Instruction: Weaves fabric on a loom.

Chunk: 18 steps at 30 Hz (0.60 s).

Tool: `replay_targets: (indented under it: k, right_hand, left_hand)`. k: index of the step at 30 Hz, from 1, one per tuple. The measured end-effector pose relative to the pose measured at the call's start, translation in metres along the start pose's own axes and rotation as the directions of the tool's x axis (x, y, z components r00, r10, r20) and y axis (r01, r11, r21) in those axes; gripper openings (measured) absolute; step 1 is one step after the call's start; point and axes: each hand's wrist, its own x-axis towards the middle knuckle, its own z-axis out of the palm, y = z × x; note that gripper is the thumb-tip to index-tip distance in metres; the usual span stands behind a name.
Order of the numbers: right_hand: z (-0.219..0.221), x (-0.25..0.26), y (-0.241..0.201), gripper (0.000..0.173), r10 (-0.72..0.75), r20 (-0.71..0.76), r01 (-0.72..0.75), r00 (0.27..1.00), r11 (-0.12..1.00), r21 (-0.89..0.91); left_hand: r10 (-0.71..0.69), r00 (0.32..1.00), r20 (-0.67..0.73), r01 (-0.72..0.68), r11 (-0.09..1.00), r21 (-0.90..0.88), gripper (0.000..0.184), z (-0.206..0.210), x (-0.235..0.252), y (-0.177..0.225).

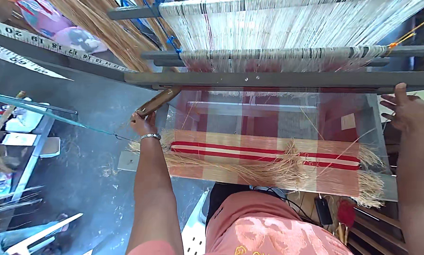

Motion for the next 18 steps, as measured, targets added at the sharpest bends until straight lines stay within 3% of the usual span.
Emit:
replay_targets:
  k: [7,10,11,12,14,15,18]
  right_hand:
    - [0.000,0.001,0.000,0.073,0.001,0.092,-0.008,0.996,0.998,0.067]
    - [0.002,0.000,0.001,0.070,-0.006,0.131,-0.009,0.991,0.994,0.109]
    - [0.004,-0.003,0.000,0.070,-0.008,0.147,-0.010,0.989,0.993,0.121]
    - [0.007,-0.007,-0.002,0.071,-0.006,0.171,-0.018,0.985,0.990,0.139]
    - [0.010,-0.009,-0.001,0.072,-0.004,0.215,-0.038,0.977,0.981,0.193]
    - [0.011,-0.008,0.000,0.074,-0.003,0.233,-0.048,0.972,0.976,0.211]
    - [0.011,-0.009,0.000,0.075,0.001,0.251,-0.067,0.968,0.965,0.252]
  left_hand:
    - [0.036,0.999,-0.037,-0.036,0.999,0.008,0.056,0.032,0.003,-0.014]
    - [0.001,0.994,0.106,-0.013,0.994,0.111,0.053,0.049,-0.011,-0.019]
    - [-0.071,0.968,0.242,0.016,0.975,0.223,0.049,0.053,-0.023,-0.014]
    - [-0.199,0.891,0.407,0.029,0.922,0.386,0.050,0.053,-0.032,-0.007]
    - [-0.438,0.697,0.568,-0.082,0.738,0.670,0.065,0.056,-0.040,0.010]
    - [-0.467,0.669,0.579,-0.150,0.678,0.720,0.070,0.055,-0.042,0.016]
    - [-0.401,0.718,0.568,-0.210,0.654,0.727,0.069,0.037,-0.041,0.017]
